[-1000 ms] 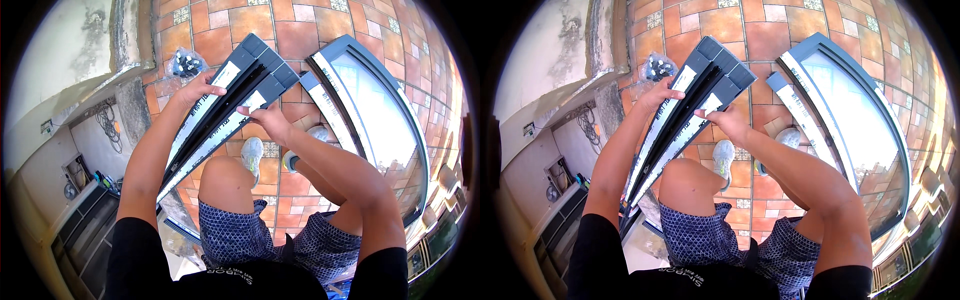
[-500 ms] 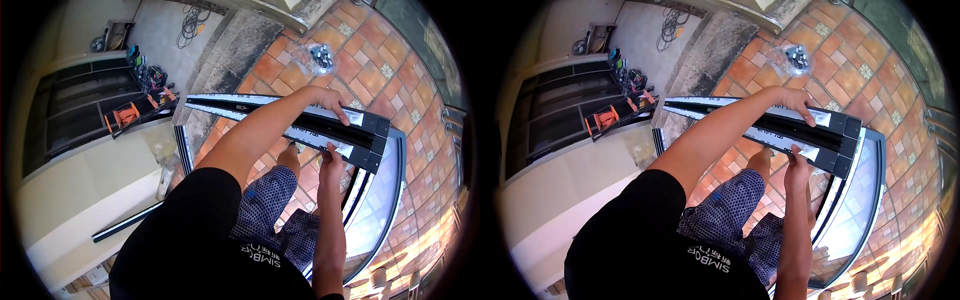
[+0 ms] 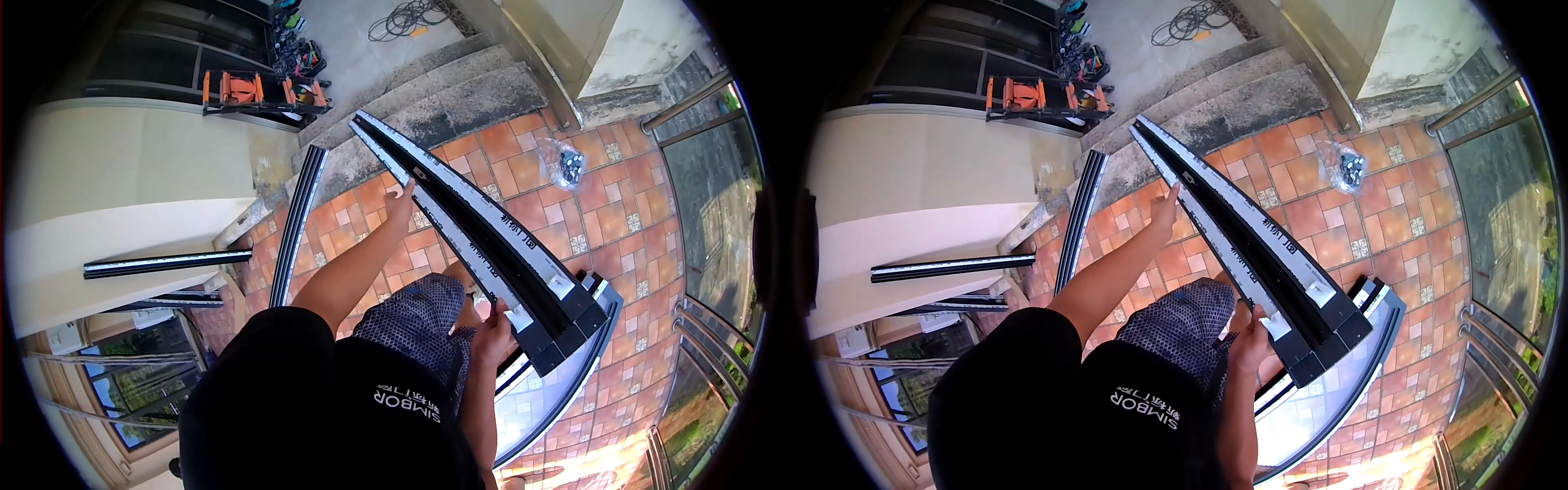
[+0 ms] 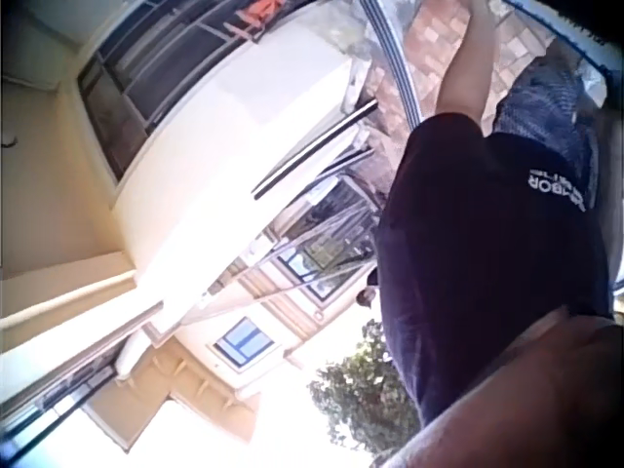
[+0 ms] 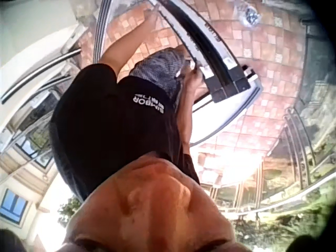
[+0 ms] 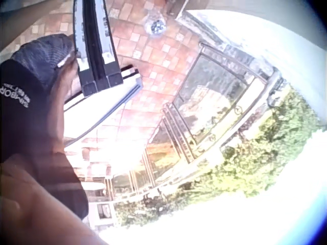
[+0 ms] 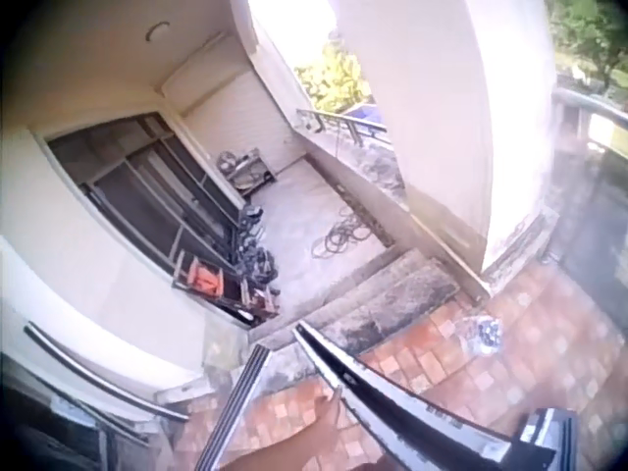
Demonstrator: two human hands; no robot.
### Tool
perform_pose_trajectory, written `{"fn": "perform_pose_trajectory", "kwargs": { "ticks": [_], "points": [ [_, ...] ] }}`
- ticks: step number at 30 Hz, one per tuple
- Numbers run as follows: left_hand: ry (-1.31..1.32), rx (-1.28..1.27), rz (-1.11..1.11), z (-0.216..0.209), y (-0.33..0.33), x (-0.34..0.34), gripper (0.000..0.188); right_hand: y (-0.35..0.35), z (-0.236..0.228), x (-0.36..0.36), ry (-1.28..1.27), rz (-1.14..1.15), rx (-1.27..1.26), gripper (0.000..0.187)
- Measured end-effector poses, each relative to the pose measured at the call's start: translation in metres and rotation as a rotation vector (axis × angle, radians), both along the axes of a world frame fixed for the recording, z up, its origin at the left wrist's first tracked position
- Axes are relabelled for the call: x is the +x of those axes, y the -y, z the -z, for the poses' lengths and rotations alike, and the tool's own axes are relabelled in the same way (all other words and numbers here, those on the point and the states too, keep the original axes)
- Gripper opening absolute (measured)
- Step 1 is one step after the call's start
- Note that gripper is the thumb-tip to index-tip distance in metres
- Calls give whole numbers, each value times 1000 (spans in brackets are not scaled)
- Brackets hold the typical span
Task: The person assembles aluminum window frame components on an outdoor patio, aligning long metal pieces and peeling protective film from the surfaces.
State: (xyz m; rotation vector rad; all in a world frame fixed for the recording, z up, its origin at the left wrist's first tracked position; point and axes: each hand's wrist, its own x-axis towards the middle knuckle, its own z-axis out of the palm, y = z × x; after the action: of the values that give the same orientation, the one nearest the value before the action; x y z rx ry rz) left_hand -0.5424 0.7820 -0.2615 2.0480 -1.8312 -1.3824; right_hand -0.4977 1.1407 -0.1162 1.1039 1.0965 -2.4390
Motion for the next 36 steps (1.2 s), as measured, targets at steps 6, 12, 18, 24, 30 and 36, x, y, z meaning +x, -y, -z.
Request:
{"fn": "perform_pose_trajectory", "kwargs": {
  "ticks": [6,12,18,24,30,36],
  "points": [
    [-278,562,-314,-15,2,15,117,25,-50,18,1,18,170,31],
    [-560,868,-349,52,120,14,94,38,-108,55,-1,-34,201,37],
    [-513,1088,-252,28,115,11,87,40,-153,72,-187,-53,454,58],
    [-513,1200,-192,-139,63,42,92,-66,-353,145,-404,502,699,23],
    [-226,1318,102,-90,46,24,113,-65,-494,340,-181,917,1072,76],
    [44,1423,470,-136,63,-15,108,51,-433,440,-369,1028,1007,72]
  ]
}}
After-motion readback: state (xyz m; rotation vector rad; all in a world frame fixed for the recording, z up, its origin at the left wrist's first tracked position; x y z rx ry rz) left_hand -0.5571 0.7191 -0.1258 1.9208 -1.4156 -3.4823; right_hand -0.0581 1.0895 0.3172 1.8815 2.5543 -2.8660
